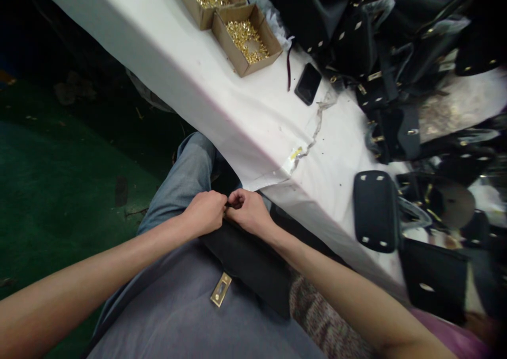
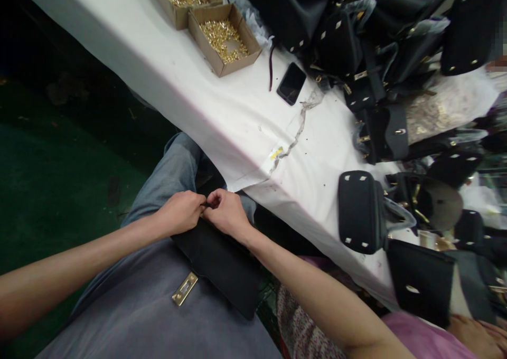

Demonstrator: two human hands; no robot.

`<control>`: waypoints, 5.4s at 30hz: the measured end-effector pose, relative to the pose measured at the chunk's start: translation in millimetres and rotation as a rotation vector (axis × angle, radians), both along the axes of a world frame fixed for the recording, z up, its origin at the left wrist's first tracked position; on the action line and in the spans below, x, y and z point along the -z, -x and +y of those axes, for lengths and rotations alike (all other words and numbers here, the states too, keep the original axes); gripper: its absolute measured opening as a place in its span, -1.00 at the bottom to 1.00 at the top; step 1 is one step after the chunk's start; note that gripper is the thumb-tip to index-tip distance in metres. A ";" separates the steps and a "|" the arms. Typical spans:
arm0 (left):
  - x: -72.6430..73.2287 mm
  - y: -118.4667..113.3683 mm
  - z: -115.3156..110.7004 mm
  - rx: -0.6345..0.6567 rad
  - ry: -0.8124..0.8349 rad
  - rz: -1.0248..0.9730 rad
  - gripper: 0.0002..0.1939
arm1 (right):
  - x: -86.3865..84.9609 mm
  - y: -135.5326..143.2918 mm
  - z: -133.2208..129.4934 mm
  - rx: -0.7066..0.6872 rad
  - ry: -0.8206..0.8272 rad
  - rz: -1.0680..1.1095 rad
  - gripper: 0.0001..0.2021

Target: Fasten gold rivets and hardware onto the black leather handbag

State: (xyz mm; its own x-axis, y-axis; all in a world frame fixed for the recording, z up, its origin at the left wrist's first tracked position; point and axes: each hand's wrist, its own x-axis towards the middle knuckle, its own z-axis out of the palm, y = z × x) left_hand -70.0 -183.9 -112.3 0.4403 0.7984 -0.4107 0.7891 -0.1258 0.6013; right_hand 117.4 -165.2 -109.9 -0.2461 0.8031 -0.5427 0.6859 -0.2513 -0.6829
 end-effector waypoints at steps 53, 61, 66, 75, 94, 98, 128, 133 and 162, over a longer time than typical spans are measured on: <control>26.3 4.8 -1.1 -0.226 0.106 -0.352 -0.73 | -2.8 -29.4 29.7 -0.442 -0.153 0.094 -0.74; 28.1 2.3 -4.2 -0.223 0.097 -0.358 -0.73 | -6.3 -36.5 28.1 -0.616 -0.275 0.078 -0.66; 30.2 0.7 -4.0 -0.216 0.122 -0.399 -0.72 | -12.3 -32.1 34.2 -0.697 -0.268 0.001 -0.68; 31.8 1.9 -4.7 -0.224 0.128 -0.419 -0.72 | -9.1 -26.4 45.5 -0.718 -0.198 0.047 -0.75; 47.2 -1.5 -6.4 -0.288 0.158 -0.540 -0.74 | 4.3 -62.1 27.7 -0.952 -0.487 0.060 -0.59; 51.3 -1.4 -6.0 -0.284 0.173 -0.554 -0.73 | 2.7 -61.0 36.2 -1.026 -0.491 0.087 -0.63; 63.4 0.7 -7.0 -0.291 0.259 -0.701 -0.73 | 23.6 -58.6 49.2 -0.780 -0.256 0.244 -0.76; 61.3 0.6 -7.0 -0.287 0.236 -0.695 -0.72 | 20.1 -55.4 55.9 -0.841 -0.227 0.198 -0.79; 45.1 0.5 -3.6 -0.287 0.152 -0.618 -0.71 | -14.2 -26.7 22.8 0.176 0.436 0.179 -0.65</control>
